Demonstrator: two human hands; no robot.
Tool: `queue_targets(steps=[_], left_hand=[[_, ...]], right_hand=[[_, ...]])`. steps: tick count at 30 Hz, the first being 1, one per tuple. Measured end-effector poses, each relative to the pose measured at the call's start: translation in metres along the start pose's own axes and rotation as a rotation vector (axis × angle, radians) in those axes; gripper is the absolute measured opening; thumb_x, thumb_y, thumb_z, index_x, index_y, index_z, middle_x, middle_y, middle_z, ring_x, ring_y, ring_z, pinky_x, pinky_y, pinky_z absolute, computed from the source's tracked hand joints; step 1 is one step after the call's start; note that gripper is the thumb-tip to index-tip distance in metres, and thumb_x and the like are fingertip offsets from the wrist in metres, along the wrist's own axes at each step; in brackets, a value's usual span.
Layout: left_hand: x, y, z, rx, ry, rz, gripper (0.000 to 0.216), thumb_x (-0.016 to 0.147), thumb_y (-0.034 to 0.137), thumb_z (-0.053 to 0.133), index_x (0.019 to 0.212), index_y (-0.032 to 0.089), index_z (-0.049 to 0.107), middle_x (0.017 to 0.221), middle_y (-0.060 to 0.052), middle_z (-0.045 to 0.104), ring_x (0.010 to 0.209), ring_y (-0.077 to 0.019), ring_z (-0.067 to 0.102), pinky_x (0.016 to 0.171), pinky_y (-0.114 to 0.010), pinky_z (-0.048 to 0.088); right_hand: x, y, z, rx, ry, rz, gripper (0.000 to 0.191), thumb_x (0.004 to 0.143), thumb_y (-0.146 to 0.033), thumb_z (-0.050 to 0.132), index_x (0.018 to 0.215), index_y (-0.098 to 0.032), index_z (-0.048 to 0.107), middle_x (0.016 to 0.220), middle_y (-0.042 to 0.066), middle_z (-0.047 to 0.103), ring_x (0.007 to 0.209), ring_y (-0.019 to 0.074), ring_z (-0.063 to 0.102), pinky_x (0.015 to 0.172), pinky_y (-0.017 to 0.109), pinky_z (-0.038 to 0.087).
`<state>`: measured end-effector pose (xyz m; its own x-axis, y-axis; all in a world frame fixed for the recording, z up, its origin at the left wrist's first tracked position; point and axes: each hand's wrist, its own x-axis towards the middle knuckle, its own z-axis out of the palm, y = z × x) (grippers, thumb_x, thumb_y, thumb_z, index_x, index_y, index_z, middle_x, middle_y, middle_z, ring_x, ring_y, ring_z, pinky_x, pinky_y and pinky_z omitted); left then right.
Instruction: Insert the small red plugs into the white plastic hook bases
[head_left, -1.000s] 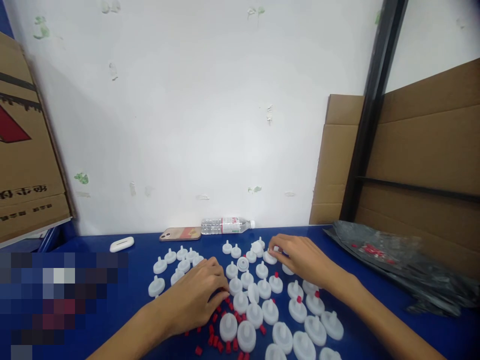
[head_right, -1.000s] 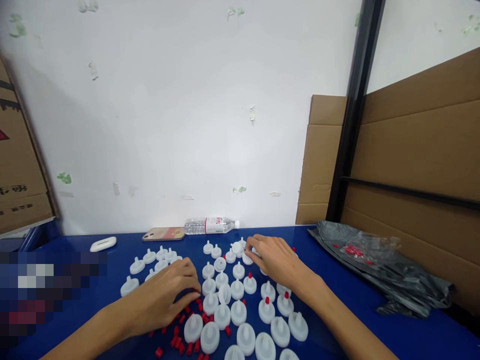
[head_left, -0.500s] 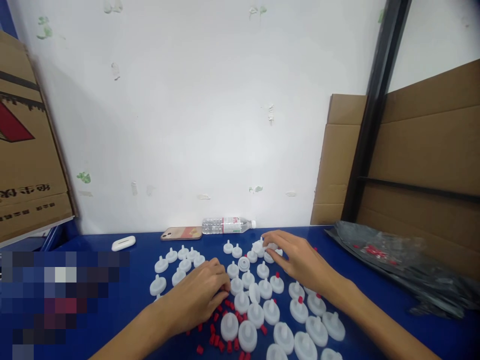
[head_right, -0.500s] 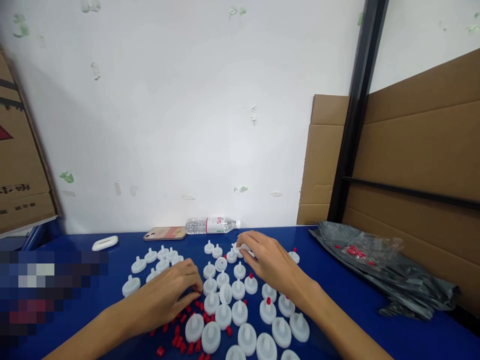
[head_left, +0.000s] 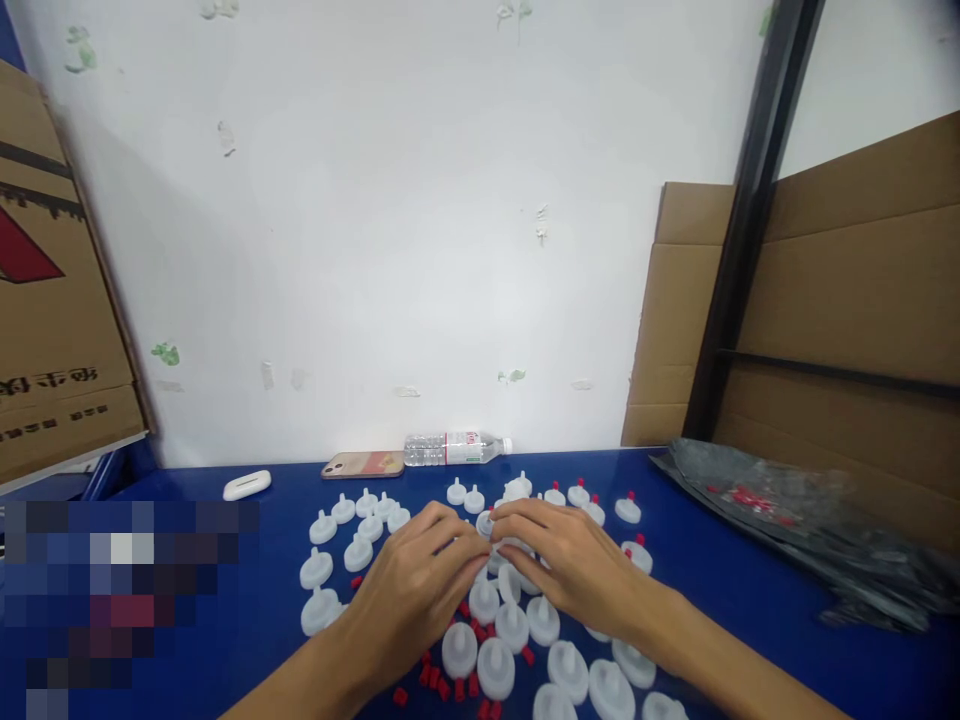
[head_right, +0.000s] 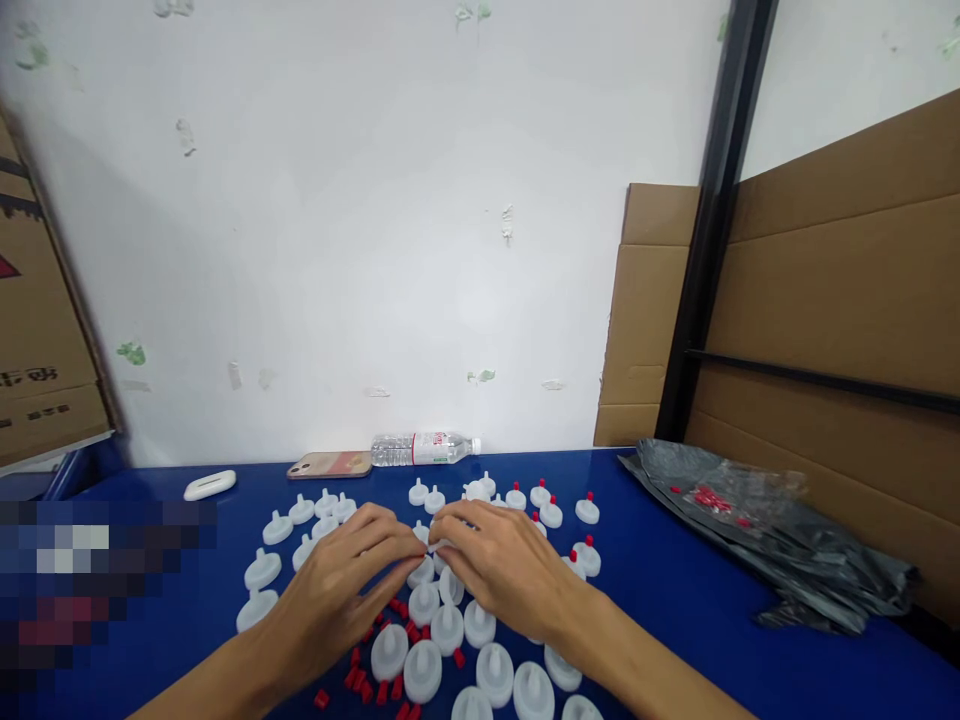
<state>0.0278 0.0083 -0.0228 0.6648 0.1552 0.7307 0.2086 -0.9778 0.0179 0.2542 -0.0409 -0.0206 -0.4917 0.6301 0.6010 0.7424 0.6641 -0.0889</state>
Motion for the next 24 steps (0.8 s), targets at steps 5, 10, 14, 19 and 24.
queue_targets(steps=[5,10,14,19,24], left_hand=[[-0.003,0.002,0.004,-0.020,0.051,0.034,0.013,0.096,0.005,0.062,0.103,0.015,0.064,0.091,-0.005,0.071,0.083,-0.0190,0.055,0.073,-0.033,0.049],[0.000,0.002,0.006,-0.099,0.119,0.067,0.011,0.094,0.005,0.066,0.099,0.015,0.065,0.088,-0.004,0.074,0.078,-0.0170,0.057,0.072,-0.033,0.050],[0.002,0.001,0.004,-0.216,0.148,0.075,0.018,0.094,0.003,0.065,0.104,0.018,0.068,0.092,-0.004,0.075,0.082,-0.0166,0.059,0.071,-0.029,0.051],[0.005,0.011,-0.003,-0.268,0.155,-0.189,0.019,0.088,0.016,0.076,0.102,0.022,0.064,0.091,-0.001,0.068,0.078,-0.0155,0.059,0.073,-0.029,0.050],[0.003,0.021,-0.010,-0.346,0.024,-0.411,0.057,0.079,0.029,0.081,0.129,0.026,0.055,0.124,-0.007,0.061,0.087,-0.0173,0.062,0.081,-0.032,0.053]], right_hand=[[-0.001,-0.004,0.003,0.076,0.027,-0.032,0.016,0.102,-0.018,0.052,0.115,-0.024,0.058,0.116,0.005,0.071,0.107,0.0195,0.068,0.089,0.032,0.056],[-0.002,-0.005,0.003,0.077,0.080,-0.087,0.010,0.101,-0.018,0.055,0.108,-0.022,0.059,0.119,0.006,0.072,0.103,0.0196,0.071,0.088,0.032,0.057],[0.001,-0.005,0.000,0.040,0.153,-0.170,0.007,0.100,-0.015,0.057,0.103,-0.020,0.061,0.118,0.007,0.073,0.105,0.0196,0.070,0.089,0.033,0.057],[0.003,-0.004,-0.004,-0.033,0.241,-0.286,0.008,0.099,-0.012,0.057,0.102,-0.018,0.062,0.121,0.007,0.073,0.115,0.0208,0.065,0.093,0.035,0.053],[0.002,-0.013,-0.011,-0.039,0.312,-0.428,0.016,0.102,-0.009,0.049,0.103,-0.016,0.064,0.121,0.007,0.075,0.114,0.0192,0.064,0.089,0.035,0.050]])
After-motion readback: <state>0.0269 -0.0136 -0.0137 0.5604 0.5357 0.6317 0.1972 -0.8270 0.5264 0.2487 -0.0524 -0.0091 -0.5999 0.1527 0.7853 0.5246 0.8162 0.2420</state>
